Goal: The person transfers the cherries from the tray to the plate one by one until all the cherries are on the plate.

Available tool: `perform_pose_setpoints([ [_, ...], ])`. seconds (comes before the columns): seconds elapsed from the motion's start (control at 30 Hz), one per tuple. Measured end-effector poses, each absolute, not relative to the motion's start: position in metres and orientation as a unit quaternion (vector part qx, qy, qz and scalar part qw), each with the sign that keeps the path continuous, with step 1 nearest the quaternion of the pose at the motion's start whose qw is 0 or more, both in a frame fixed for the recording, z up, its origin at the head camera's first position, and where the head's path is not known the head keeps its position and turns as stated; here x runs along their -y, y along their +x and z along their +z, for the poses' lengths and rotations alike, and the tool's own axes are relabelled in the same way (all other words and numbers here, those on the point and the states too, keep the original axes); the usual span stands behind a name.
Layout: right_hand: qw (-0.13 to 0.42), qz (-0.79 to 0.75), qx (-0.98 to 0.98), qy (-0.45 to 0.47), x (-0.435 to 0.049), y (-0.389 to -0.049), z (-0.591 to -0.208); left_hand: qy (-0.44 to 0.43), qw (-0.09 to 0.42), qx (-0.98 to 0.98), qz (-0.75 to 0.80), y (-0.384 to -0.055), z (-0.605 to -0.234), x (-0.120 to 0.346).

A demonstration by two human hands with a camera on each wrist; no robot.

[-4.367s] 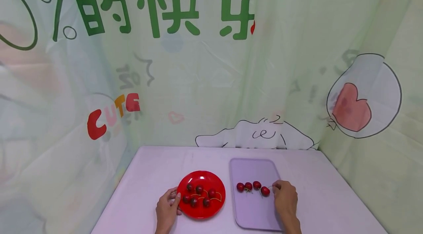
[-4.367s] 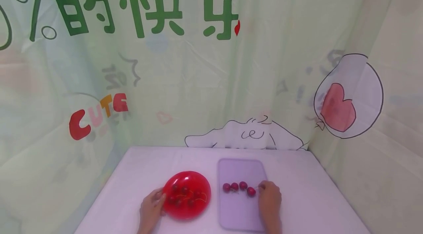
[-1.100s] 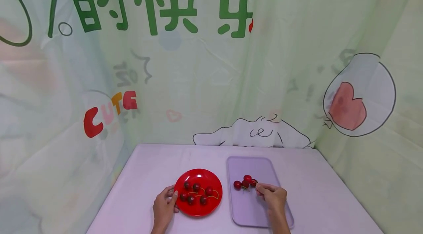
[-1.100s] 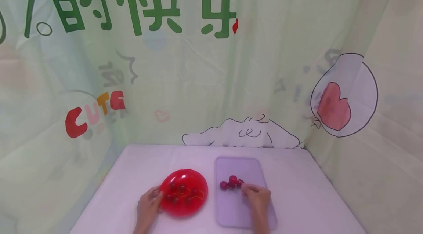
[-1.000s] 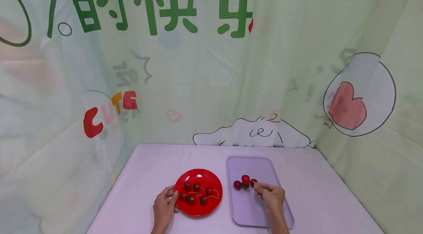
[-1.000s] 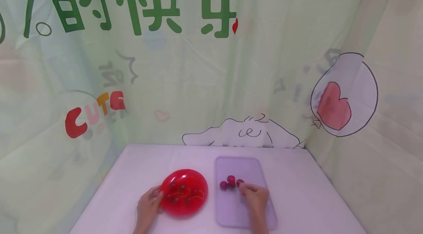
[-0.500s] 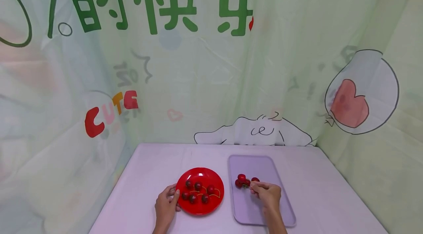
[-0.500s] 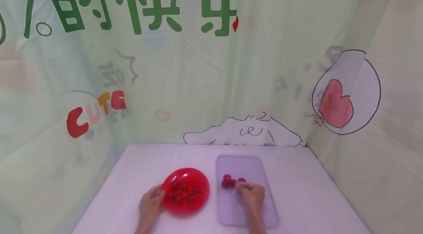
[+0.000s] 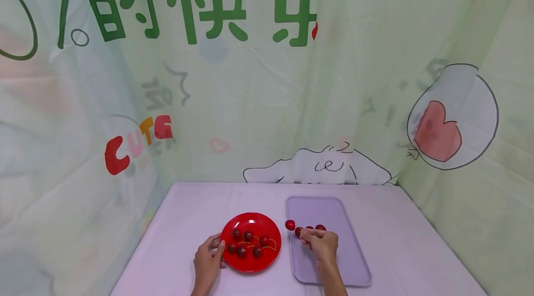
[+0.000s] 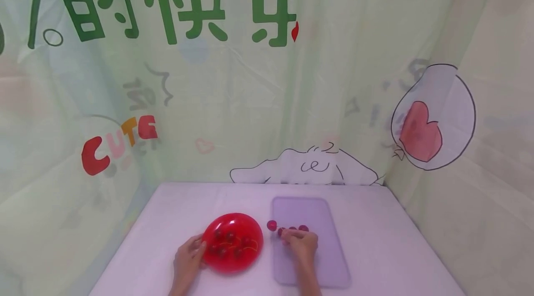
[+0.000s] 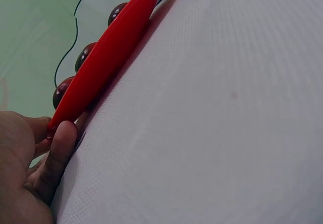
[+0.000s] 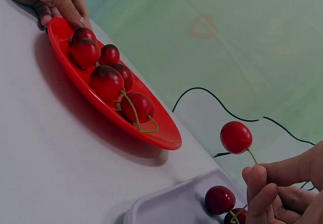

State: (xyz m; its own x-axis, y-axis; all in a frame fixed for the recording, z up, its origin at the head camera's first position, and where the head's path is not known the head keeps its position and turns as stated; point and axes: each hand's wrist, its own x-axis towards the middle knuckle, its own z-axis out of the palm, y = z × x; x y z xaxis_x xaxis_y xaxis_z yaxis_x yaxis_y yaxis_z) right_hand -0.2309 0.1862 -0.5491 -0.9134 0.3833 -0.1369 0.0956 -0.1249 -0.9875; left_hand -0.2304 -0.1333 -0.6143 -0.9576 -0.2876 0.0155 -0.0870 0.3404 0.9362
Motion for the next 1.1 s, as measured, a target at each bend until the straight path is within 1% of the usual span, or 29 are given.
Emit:
perform_pose_setpoints([
  [0.37, 0.09, 0.72, 0.661, -0.191, -0.176, -0.229, -0.546, 0.117, 0.094, 0.811, -0.565, -0.232, -0.617, 0.135],
  [0.5, 0.09, 0.722, 0.663, -0.179, -0.172, -0.23, -0.547, 0.116, 0.095, 0.813, -0.563, -0.232, -0.618, 0.134],
  [0.67, 0.091, 0.723, 0.665, -0.165, -0.166, -0.231, -0.55, 0.113, 0.098, 0.813, -0.563, -0.232, -0.617, 0.134],
  [0.93, 0.088, 0.718, 0.669, -0.174, -0.158, -0.235, -0.558, 0.111, 0.092, 0.812, -0.566, -0.231, -0.615, 0.134],
  [1.1, 0.083, 0.717, 0.672, -0.167, -0.154, -0.236, -0.557, 0.111, 0.093, 0.812, -0.565, -0.232, -0.616, 0.135],
])
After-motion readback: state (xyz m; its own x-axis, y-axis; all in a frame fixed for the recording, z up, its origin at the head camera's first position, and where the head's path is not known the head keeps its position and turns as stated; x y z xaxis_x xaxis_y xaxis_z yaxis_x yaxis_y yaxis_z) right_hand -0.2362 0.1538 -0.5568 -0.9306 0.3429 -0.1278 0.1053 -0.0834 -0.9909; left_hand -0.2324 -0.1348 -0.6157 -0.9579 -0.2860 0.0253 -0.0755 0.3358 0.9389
